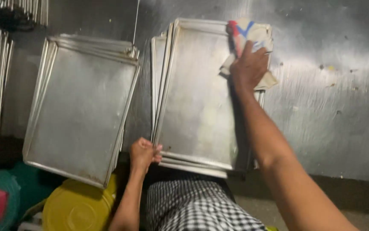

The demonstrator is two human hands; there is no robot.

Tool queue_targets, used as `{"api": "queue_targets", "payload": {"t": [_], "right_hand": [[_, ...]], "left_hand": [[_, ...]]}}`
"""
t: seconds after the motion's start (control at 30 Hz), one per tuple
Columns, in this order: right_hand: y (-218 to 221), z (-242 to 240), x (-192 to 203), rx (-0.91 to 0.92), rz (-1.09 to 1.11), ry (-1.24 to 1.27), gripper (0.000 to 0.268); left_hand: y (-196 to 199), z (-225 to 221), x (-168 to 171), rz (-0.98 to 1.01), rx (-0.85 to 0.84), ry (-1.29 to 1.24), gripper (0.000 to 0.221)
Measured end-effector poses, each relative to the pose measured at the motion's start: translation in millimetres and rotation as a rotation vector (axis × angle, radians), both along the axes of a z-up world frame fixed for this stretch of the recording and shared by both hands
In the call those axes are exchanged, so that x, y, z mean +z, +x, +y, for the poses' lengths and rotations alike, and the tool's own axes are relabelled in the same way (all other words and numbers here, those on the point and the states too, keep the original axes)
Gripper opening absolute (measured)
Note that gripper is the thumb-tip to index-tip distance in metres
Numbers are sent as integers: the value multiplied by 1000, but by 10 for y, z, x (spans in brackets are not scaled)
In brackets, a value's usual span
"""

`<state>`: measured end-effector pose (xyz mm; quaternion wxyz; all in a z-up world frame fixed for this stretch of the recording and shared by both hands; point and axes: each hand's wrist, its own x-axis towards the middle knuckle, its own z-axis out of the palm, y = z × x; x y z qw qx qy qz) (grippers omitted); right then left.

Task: Cleaning and stacking metal baking trays using a cloth in a bakery production area.

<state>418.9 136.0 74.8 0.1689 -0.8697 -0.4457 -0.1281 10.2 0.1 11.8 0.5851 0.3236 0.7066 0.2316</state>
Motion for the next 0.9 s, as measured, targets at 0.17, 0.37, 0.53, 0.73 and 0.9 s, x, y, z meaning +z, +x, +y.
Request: {"api": "queue_targets", "payload": {"t": [0.17,0.37,0.53,0.73,0.9], "right_hand": [[-1624,-570,209,239,197,24,49],[-2451,-1706,179,554,152,38,56],[-1269,-2640,-72,283,60,-8,67],[267,-4008,-391,-101,-120,213,51],[164,-5220,-191,-391,33,497,33]], "left_hand": [[76,80,216,-60,7,-34,30],[-266,51,-760,-19,-59,195,19],[131,37,294,-173,-3,84,37],[-69,147,398,-277,-101,155,33],[-258,701,1904,-249,-306,548,31]]}}
